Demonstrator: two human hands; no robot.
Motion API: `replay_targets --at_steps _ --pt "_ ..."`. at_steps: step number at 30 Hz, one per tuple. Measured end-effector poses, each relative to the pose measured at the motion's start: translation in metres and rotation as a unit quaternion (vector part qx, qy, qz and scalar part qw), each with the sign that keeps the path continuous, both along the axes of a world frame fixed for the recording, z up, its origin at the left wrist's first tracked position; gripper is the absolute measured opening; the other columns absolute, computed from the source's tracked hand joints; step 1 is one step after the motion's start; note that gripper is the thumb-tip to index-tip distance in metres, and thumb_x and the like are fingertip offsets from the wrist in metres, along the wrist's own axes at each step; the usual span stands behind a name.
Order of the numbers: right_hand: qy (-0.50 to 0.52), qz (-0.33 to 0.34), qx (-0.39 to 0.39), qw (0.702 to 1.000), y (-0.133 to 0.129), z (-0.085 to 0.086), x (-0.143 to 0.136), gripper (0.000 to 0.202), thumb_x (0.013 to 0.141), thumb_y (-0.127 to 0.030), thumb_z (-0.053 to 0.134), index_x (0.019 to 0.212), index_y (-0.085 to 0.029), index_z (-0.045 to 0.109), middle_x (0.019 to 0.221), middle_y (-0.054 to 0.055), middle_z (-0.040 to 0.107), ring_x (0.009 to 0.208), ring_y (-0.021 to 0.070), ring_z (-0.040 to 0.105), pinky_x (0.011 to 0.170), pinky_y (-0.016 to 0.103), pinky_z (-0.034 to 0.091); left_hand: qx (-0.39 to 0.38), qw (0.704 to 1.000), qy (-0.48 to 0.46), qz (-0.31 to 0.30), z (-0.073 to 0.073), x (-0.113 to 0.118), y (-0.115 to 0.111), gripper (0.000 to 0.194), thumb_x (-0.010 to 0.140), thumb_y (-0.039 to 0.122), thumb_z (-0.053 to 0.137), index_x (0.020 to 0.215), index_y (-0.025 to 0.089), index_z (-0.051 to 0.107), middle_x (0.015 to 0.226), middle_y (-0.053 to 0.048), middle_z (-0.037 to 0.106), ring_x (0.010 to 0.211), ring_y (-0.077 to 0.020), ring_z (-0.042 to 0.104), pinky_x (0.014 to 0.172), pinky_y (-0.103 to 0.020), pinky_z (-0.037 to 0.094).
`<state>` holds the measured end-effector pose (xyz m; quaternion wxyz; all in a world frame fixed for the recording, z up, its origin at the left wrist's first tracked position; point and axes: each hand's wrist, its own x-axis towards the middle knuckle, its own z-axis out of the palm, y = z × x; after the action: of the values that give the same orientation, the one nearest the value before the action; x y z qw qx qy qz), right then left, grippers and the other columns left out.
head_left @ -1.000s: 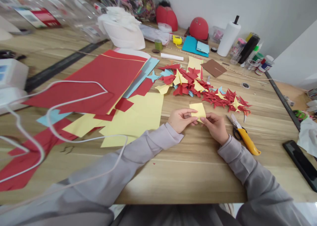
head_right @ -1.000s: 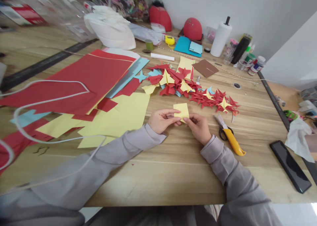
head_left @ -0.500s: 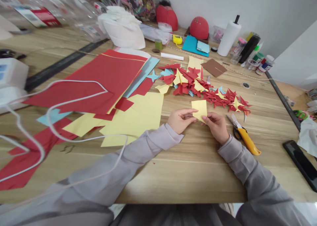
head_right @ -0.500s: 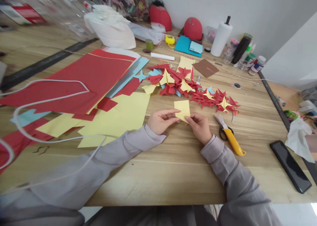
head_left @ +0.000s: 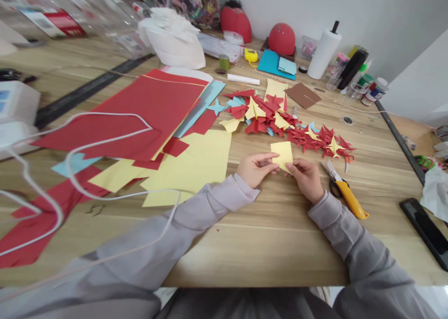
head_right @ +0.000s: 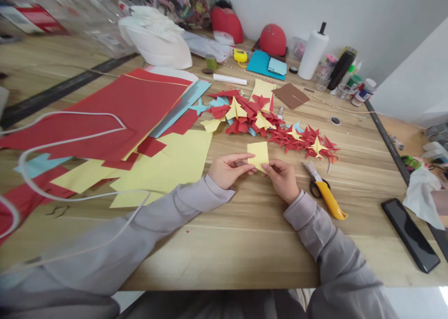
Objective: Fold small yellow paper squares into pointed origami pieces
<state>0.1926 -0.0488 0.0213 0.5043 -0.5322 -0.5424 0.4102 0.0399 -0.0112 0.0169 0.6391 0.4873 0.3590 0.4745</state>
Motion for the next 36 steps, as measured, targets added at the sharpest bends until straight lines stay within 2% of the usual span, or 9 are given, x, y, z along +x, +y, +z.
replay_targets --at_steps 13,22,26,36 --pt "0.007 0.001 -0.006 1.000 0.0000 0.0008 0.0007 0.022 0.069 -0.041 0.064 0.069 -0.019 0.065 0.058 -0.001 0.062 0.052 0.0124 0.055 0.053 0.025 0.045 -0.004 1.000 0.006 -0.021 0.0009 -0.0011 0.0016 0.038 0.056 0.024 0.074 0.090 0.008 0.065 0.060 -0.005 0.067 0.057 -0.0160 0.065 0.060 -0.029 0.056" --pt "0.018 0.003 -0.011 1.000 -0.0001 0.0005 0.0003 0.023 0.069 -0.042 0.064 0.067 -0.019 0.063 0.059 -0.001 0.060 0.053 0.0124 0.055 0.053 0.026 0.047 0.017 1.000 0.019 0.008 0.0024 -0.0014 -0.0002 0.031 0.057 0.022 0.072 0.086 0.011 0.067 0.062 -0.003 0.066 0.056 -0.0134 0.063 0.058 -0.026 0.056" --pt "0.037 0.009 0.000 0.999 0.0003 0.0001 0.0000 0.019 0.070 -0.038 0.064 0.074 -0.020 0.064 0.066 -0.001 0.063 0.054 0.0117 0.055 0.054 0.026 0.048 0.020 1.000 0.021 0.004 0.0015 -0.0013 0.0000 0.030 0.058 0.023 0.072 0.085 0.011 0.068 0.063 -0.004 0.067 0.057 -0.0142 0.064 0.058 -0.026 0.056" --pt "0.041 0.009 -0.004 0.999 0.0002 0.0012 -0.0010 0.019 0.069 -0.037 0.065 0.072 -0.019 0.063 0.066 -0.001 0.062 0.054 0.0108 0.054 0.053 0.024 0.047 0.032 0.999 0.019 0.014 0.0010 -0.0010 0.0001 0.027 0.058 0.019 0.071 0.083 0.012 0.068 0.062 0.000 0.064 0.054 -0.0108 0.062 0.056 -0.023 0.055"
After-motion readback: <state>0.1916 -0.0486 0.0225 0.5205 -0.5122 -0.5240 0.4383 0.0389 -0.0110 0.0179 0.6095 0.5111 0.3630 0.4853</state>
